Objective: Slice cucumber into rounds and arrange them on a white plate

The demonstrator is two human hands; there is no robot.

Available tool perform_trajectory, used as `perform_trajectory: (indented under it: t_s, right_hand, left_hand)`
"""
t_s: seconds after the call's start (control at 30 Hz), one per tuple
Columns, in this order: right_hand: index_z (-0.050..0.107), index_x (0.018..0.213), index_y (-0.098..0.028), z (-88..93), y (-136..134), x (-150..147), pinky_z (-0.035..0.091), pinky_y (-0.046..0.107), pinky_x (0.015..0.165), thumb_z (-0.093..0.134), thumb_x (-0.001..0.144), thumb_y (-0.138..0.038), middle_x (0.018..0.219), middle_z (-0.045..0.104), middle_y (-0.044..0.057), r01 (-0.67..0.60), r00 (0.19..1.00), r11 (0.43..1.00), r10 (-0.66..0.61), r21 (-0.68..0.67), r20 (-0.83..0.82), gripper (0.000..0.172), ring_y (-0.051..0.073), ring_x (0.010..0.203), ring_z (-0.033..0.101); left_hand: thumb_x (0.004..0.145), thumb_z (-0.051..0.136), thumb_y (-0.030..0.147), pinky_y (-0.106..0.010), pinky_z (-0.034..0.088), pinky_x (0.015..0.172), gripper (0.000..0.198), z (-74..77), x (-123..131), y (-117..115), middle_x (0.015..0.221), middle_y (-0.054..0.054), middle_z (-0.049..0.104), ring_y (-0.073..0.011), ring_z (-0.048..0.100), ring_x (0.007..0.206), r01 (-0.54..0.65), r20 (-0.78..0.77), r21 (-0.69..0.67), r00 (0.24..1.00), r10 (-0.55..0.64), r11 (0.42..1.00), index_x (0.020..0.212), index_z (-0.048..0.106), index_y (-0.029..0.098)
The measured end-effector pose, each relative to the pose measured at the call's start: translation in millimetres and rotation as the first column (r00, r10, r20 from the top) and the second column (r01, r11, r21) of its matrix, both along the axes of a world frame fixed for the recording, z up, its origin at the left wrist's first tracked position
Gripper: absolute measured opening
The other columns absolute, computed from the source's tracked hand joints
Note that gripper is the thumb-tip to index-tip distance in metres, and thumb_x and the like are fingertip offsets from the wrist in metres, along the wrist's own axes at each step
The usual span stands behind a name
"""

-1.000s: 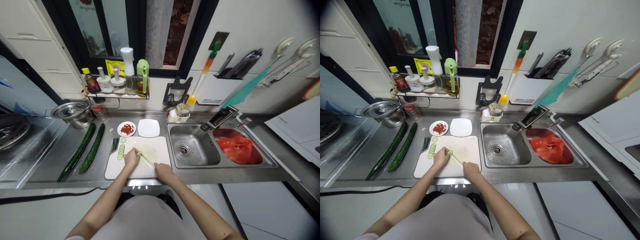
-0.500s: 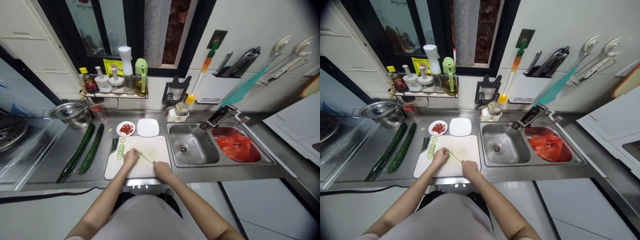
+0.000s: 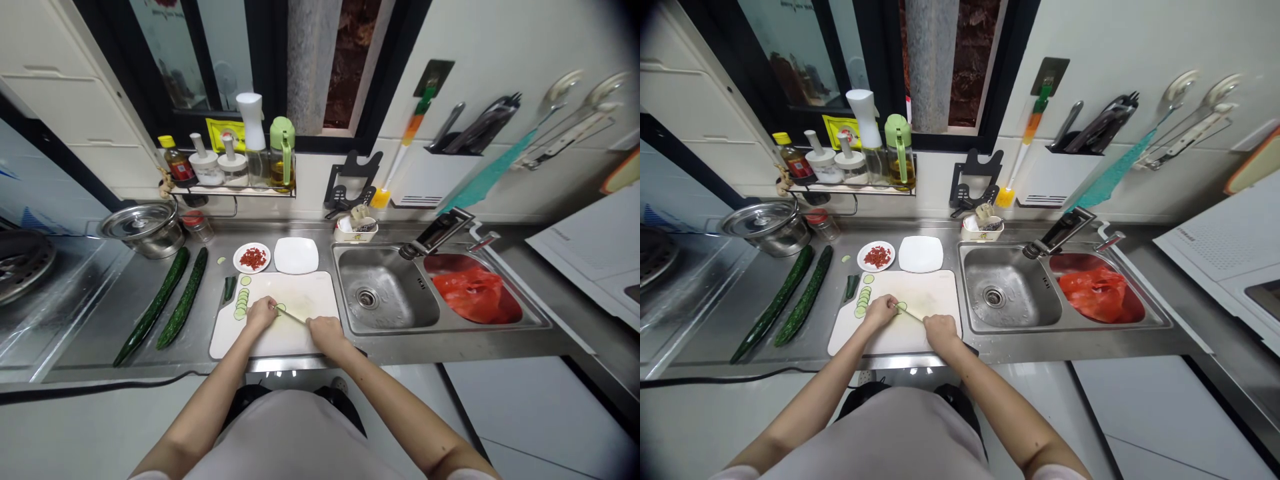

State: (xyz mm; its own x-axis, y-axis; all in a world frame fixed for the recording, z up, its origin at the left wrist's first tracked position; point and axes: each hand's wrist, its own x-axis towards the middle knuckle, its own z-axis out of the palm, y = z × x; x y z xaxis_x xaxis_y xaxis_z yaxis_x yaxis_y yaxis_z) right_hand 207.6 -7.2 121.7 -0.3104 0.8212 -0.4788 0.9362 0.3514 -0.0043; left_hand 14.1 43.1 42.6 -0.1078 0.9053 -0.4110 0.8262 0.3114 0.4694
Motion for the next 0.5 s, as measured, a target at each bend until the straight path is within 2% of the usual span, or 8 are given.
perform_trajectory:
  t_s: [0.1,0.2,0.33,0.5]
  right_hand:
    - [0.063,0.107,-0.015,-1.4,-1.1,4.6,0.045,0.031,0.074,0.04,0.085,-0.005,0.095,0.07,0.015,0.016,0.999,1.0,-0.017,-0.011,-0.031,0.033,0.024,0.096,0.066]
    - [0.064,0.105,-0.016,-4.4,-5.7,14.4,0.043,0.031,0.074,0.039,0.089,-0.015,0.096,0.07,0.015,0.054,0.994,0.998,-0.057,-0.032,-0.09,0.029,0.024,0.094,0.066]
    - [0.064,0.103,-0.019,-9.2,-12.6,29.3,0.041,0.031,0.074,0.036,0.092,-0.027,0.1,0.069,0.013,0.172,0.971,0.982,-0.183,-0.077,-0.152,0.031,0.023,0.095,0.064]
    - [0.062,0.105,-0.02,-16.4,-15.2,40.8,0.039,0.029,0.074,0.033,0.093,-0.03,0.103,0.068,0.01,0.296,0.938,0.95,-0.308,-0.096,-0.16,0.033,0.021,0.097,0.062]
  left_hand:
    - [0.072,0.06,0.023,-0.03,0.04,0.081,0.023,0.1,0.2,-0.3,0.089,0.001,0.072,-0.0187,0.064,0.093,-0.002,-0.001,0.005,1.0,0.002,1.0,0.094,0.064,0.025]
    - [0.071,0.061,0.026,-0.029,0.04,0.079,0.022,-0.7,0.3,-0.6,0.089,0.0,0.072,-0.0193,0.063,0.093,-0.017,0.007,0.012,1.0,0.017,1.0,0.094,0.064,0.025]
    - [0.07,0.062,0.029,-0.028,0.04,0.073,0.019,-2.7,1.2,0.0,0.089,0.0,0.072,-0.0192,0.063,0.09,-0.062,0.03,0.015,0.998,0.061,0.998,0.089,0.064,0.024]
    - [0.072,0.062,0.027,-0.024,0.039,0.068,0.012,-2.4,3.4,1.6,0.086,0.0,0.071,-0.0157,0.063,0.08,-0.081,0.078,0.071,0.994,0.075,0.994,0.083,0.064,0.023]
